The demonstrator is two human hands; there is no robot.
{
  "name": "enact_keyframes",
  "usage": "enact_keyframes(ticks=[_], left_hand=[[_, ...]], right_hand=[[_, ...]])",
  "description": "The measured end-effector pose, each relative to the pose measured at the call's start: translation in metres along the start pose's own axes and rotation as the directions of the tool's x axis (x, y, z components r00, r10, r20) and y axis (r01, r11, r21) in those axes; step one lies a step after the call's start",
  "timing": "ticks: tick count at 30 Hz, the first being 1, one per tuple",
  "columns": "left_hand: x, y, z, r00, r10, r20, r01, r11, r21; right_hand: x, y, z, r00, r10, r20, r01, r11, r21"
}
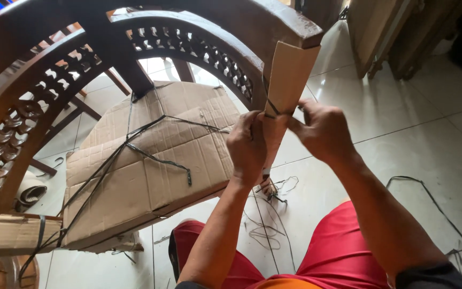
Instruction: Wrapping a wooden chair with cardboard and securing it with plastic straps.
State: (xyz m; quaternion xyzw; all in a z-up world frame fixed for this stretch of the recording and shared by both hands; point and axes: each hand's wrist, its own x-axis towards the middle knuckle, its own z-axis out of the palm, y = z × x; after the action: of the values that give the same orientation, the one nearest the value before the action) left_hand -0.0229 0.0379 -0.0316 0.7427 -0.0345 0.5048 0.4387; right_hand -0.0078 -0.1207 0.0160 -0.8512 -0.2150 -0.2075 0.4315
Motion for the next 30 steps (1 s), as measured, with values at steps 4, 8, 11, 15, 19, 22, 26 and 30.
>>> enact_keyframes(ticks=[4, 8, 11, 15, 19, 22, 26, 30], left_hand=[[0.002, -0.002, -0.001, 1.0, 0.008, -0.004, -0.008, 1.0, 0.012], [0.004, 0.005, -0.003, 1.0, -0.015, -0.024, 0.015, 1.0, -0.019], [0.008, 0.016, -0.004, 0.998, -0.048, -0.051, 0.045, 0.997, -0.069], [0.018, 0.027, -0.005, 0.991, -0.118, -0.066, 0.111, 0.988, -0.112], [0.019, 0.033, 0.005, 0.97, -0.238, -0.043, 0.221, 0.944, -0.244], [0.021, 0.051, 0.007, 0.922, -0.387, -0.008, 0.342, 0.825, -0.449], [0.029, 0.045, -0.003, 0.895, -0.415, 0.162, 0.442, 0.776, -0.45], [0.032, 0.023, -0.011, 0.789, -0.499, 0.36, 0.608, 0.549, -0.573]], right_hand=[[0.003, 0.002, 0.001, 0.999, -0.016, 0.034, 0.023, 0.972, -0.233], [0.001, 0.003, 0.001, 1.0, 0.019, 0.004, -0.017, 0.975, -0.22], [0.003, 0.005, 0.005, 0.999, 0.04, -0.033, -0.046, 0.981, -0.189], [0.01, 0.007, 0.008, 0.99, 0.096, -0.099, -0.106, 0.989, -0.102], [0.015, 0.007, 0.011, 0.984, 0.105, -0.144, -0.116, 0.991, -0.069], [0.017, 0.005, 0.009, 0.984, 0.093, -0.152, -0.104, 0.992, -0.071], [0.02, 0.005, 0.006, 0.986, 0.056, -0.156, -0.071, 0.993, -0.091], [0.02, -0.004, -0.001, 0.991, 0.028, -0.127, -0.041, 0.994, -0.101]])
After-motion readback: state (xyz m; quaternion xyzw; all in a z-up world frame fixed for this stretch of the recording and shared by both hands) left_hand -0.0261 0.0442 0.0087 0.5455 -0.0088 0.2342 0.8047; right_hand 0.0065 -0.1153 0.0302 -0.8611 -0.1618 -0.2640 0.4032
